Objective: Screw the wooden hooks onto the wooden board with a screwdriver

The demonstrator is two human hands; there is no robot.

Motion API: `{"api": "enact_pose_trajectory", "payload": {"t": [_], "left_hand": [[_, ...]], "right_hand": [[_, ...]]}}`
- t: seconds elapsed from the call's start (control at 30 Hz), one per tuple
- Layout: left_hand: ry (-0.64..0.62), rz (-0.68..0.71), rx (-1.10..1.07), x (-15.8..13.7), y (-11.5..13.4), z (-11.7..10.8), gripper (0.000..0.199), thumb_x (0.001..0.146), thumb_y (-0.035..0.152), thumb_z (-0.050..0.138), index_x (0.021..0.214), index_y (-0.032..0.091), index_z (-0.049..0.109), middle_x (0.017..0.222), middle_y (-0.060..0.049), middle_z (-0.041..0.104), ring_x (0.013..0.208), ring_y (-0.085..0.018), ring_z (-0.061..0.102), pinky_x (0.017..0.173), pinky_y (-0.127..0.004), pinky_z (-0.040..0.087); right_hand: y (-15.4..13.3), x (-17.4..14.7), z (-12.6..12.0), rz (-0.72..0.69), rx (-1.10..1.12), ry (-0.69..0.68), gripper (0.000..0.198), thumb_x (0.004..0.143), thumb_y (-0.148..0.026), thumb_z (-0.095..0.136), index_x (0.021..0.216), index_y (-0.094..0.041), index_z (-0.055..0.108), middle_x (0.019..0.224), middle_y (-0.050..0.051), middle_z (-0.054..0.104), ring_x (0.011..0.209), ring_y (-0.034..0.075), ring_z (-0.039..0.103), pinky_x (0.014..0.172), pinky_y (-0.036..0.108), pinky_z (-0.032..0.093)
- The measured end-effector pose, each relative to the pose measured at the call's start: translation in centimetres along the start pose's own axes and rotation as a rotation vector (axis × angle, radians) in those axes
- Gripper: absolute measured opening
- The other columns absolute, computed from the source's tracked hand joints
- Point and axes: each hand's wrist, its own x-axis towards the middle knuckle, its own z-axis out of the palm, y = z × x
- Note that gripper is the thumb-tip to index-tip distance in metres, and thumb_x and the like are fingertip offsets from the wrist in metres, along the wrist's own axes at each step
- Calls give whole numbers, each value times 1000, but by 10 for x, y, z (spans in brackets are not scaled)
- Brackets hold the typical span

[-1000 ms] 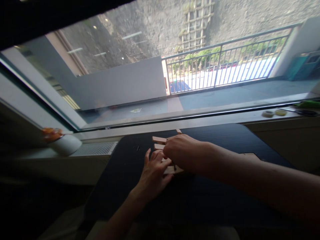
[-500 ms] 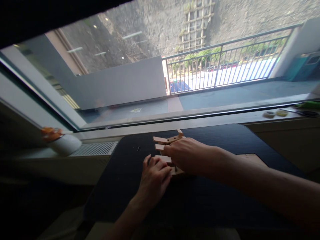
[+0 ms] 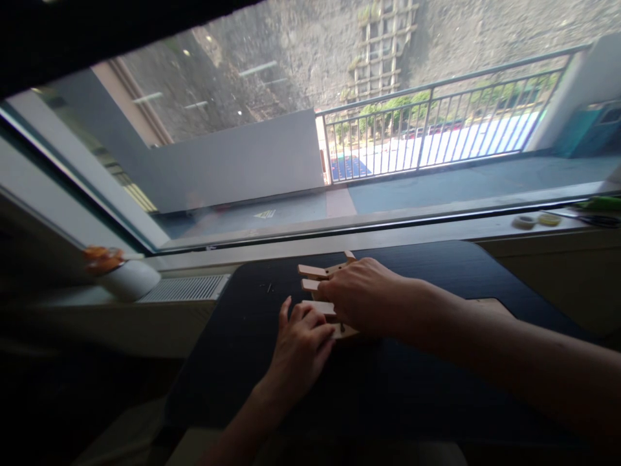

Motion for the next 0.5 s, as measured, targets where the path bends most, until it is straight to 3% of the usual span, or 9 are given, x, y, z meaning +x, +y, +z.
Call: {"api": "enact_pose_trajectory", "payload": {"t": [0.13,0.27,0.5], "left_hand": [[-10,-3,3,1,0,0,5,86,22,63,88,25,67,99,1,65,112,-24,49,114,-62,13],[-10,1,7,1,0,-1,6,86,21,63,88,26,67,98,1,65,112,-24,49,114,-62,13],[-8,3,16,1,1,-1,7,86,21,62,86,25,67,98,0,65,111,-25,49,114,-63,14]], "right_hand": [[3,-3,-1,-33,57,14,23,80,-6,61,99,-17,67,87,7,72,79,20,67,59,28,32],[2,0,-1,11,25,5,12,88,-13,57,91,-15,69,81,9,72,76,21,67,57,29,29],[-5,4,-5,56,-43,4,22,93,-15,49,87,-13,70,79,11,72,72,21,67,54,30,26]]}}
